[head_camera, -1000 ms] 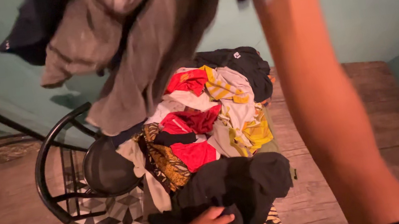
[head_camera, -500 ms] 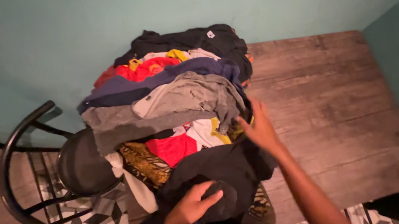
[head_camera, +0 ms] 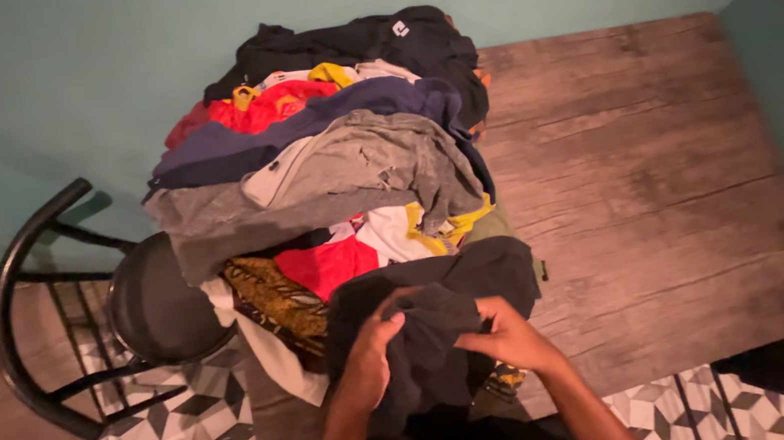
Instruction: The person picks up a dark t-shirt from a pile of clothes, lays it flat on a wooden table, and smooths it out. They then retrieve a hanger from a nearby rack, place the t-shirt on the hanger, and hang it on the rack. The person repeats the process with another dark t-shirt.
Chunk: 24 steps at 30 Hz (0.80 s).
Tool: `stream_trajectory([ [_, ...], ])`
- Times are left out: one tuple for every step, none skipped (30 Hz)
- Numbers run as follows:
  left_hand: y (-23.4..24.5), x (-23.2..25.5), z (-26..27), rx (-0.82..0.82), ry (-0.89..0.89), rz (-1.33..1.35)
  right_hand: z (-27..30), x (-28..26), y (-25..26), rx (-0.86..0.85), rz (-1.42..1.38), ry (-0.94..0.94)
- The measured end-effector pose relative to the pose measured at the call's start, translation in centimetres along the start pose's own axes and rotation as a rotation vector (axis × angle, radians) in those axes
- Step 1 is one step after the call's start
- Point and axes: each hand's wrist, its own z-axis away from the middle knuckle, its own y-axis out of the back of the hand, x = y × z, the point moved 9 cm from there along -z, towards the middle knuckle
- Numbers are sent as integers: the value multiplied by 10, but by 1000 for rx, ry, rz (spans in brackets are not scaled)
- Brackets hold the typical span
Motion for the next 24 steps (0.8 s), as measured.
stream_trajectory([
  [3, 20, 0, 36, -71, -118, 0, -25, -1, 4, 131, 164],
  [5, 37, -2, 51, -103, -210, 3, -51, -5, 9, 261, 329],
  [6, 53, -2, 64, -133, -298, 11, -76, -11, 18, 392, 491],
  [6, 66, 0, 78, -163, -387, 15, -91, -15, 15, 375, 511],
  [7, 67, 3, 95, -89, -370, 19, -104, -19, 14, 360, 531],
  [8, 66, 8, 112, -15, -352, 23, -116, -23, 13, 345, 551],
  [10, 62, 12, 130, 58, -334, 26, -125, -23, 42, 306, 531],
  [6, 64, 15, 100, 54, -442, 29, -132, -24, 71, 267, 510],
  [1, 65, 18, 72, 48, -550, 31, -137, -25, 96, 228, 491],
  [-4, 66, 20, 45, 42, -659, 35, -147, -27, 121, 280, 532],
  [-12, 70, 24, 4, -12, -554, 39, -155, -29, 143, 331, 574],
  [-20, 75, 30, -38, -64, -449, 43, -163, -31, 166, 381, 617],
  [-28, 79, 35, -79, -117, -346, 47, -168, -32, 167, 408, 624],
  [-27, 78, 38, -7, -100, -351, 51, -173, -31, 168, 434, 631],
  [-28, 75, 42, 65, -83, -355, 54, -178, -29, 170, 461, 639],
  [-28, 73, 46, 137, -67, -359, 56, -182, -30, 146, 512, 657],
  [-26, 66, 51, 218, -7, -355, 59, -185, -30, 122, 563, 671],
  [-26, 60, 57, 300, 53, -350, 64, -185, -31, 99, 615, 686],
  [-27, 56, 64, 382, 112, -343, 67, -183, -26, 150, 684, 646],
  [-40, 64, 67, 336, 39, -403, 69, -181, -21, 201, 752, 604],
  [-53, 73, 71, 288, -32, -462, 73, -178, -15, 253, 820, 560],
  [-67, 81, 76, 241, -104, -521, 82, -180, -17, 207, 785, 600],
  [-76, 86, 79, 269, -148, -492, 90, -184, -16, 161, 758, 642],
  [-83, 91, 83, 296, -191, -462, 99, -187, -14, 113, 730, 684],
])
